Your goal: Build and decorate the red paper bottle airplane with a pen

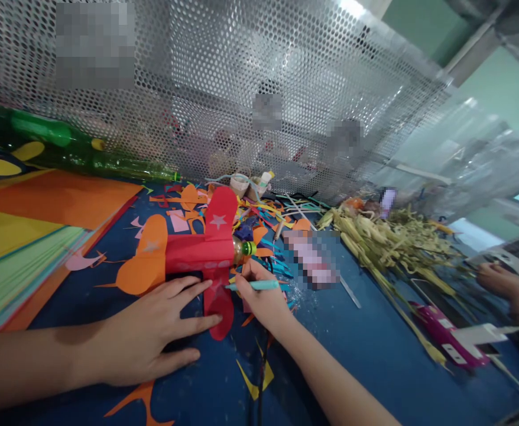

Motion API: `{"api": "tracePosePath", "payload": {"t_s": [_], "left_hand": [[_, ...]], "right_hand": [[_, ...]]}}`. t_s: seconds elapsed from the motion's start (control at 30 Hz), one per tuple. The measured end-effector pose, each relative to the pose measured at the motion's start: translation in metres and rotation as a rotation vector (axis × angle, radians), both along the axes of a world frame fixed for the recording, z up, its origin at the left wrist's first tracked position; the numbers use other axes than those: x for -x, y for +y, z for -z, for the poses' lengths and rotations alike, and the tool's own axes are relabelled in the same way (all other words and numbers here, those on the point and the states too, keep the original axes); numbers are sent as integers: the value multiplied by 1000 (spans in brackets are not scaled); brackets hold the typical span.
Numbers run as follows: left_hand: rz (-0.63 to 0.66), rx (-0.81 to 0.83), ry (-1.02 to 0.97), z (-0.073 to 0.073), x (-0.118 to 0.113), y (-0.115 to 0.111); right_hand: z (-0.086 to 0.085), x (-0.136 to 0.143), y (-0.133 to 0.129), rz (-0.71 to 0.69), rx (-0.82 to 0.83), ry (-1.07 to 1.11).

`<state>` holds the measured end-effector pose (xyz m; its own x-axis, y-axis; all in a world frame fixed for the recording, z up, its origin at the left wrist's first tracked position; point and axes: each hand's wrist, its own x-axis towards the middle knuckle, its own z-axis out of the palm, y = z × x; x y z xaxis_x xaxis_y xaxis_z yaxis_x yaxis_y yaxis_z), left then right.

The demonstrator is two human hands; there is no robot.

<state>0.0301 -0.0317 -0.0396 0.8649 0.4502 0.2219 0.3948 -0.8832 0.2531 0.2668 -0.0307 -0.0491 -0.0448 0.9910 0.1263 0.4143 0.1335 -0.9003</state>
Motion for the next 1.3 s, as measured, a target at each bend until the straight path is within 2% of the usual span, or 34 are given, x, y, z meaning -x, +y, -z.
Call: {"api": "tracePosePath", "payload": {"t_s": [0.3, 0.53, 0.7, 0.97, 1.3], "left_hand": [[1, -17, -23, -3, 0, 0], [4, -27, -52, 0, 1, 0], [12, -24, -48, 0, 0, 1], [-2, -8, -34, 0, 0, 0], [7, -13, -2, 1, -1, 1]], "right_hand": [[-1, 1, -2, -4, -1, 13], [-8, 7, -6, 76, -80, 135], [-8, 7, -10, -12, -3, 69], [-9, 10, -9, -3, 72, 50], [-6, 9, -7, 20, 26, 9]]}}
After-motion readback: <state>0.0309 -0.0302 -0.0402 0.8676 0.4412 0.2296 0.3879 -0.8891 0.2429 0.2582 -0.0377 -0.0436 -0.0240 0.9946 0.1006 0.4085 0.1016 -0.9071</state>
